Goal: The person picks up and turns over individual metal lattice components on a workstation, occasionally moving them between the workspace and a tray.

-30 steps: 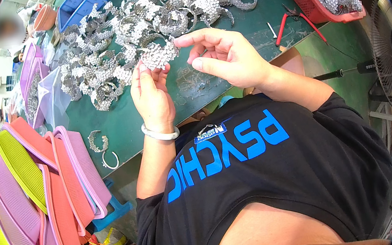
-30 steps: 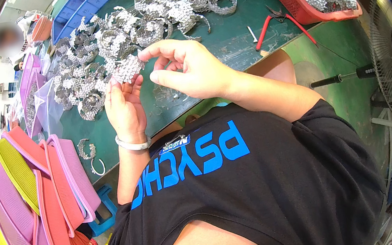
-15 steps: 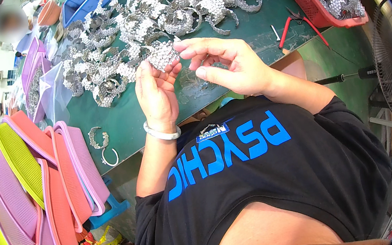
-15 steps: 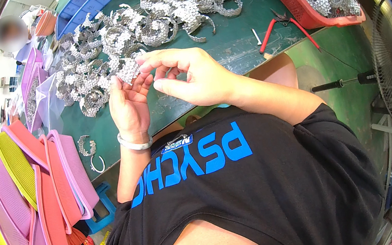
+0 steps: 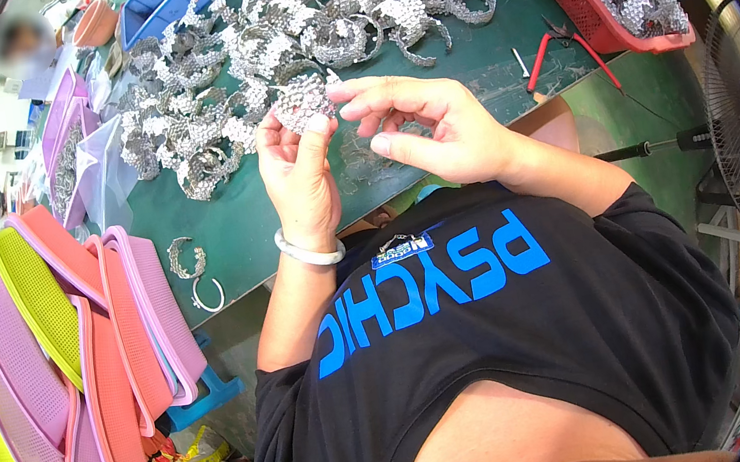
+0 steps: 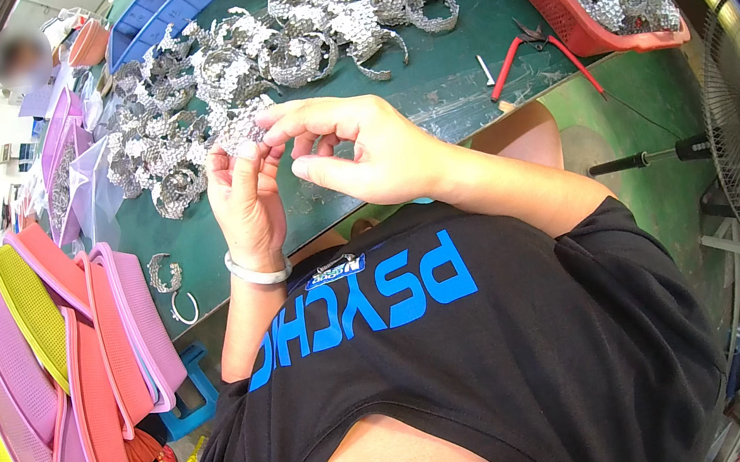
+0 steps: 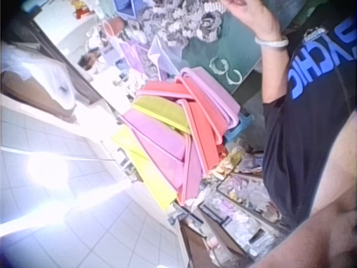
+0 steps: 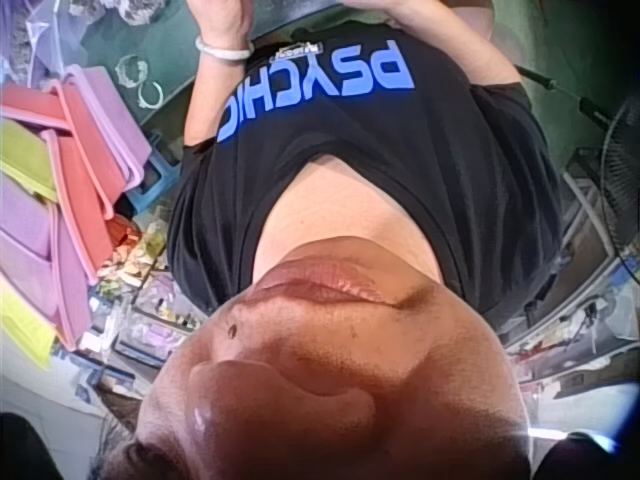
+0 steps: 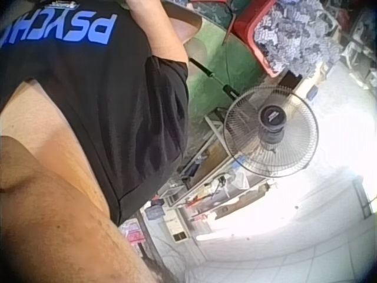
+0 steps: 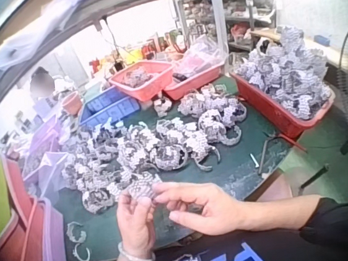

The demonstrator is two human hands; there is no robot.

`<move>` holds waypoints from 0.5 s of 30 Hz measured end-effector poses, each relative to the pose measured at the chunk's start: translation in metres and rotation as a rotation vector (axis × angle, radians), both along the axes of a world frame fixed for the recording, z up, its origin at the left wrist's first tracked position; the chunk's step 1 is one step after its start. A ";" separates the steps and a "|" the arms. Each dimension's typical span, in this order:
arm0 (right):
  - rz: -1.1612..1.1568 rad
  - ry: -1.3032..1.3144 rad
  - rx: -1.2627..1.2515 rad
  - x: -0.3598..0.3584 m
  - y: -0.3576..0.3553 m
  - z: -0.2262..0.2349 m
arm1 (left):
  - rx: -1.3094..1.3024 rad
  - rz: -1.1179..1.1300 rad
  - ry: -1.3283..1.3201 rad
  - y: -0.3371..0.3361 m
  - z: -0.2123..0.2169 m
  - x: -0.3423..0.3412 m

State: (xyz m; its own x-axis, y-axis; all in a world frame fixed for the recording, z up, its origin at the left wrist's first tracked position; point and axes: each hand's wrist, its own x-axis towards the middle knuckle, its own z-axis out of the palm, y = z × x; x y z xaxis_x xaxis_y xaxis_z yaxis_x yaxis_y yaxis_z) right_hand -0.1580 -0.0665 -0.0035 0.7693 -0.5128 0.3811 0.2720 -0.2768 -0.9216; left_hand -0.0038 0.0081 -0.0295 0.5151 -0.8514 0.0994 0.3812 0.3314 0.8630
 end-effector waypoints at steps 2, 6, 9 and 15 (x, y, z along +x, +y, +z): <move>0.003 0.021 -0.030 0.000 0.002 0.002 | -0.024 -0.029 0.007 0.001 0.001 -0.001; -0.016 -0.116 -0.106 0.006 0.003 0.001 | -0.092 -0.215 0.074 0.000 -0.008 0.006; 0.047 -0.129 -0.122 0.006 0.005 0.002 | -0.080 -0.321 0.162 0.001 -0.010 0.008; 0.078 -0.092 -0.268 -0.001 0.002 0.007 | -0.085 -0.411 0.313 0.002 -0.008 0.009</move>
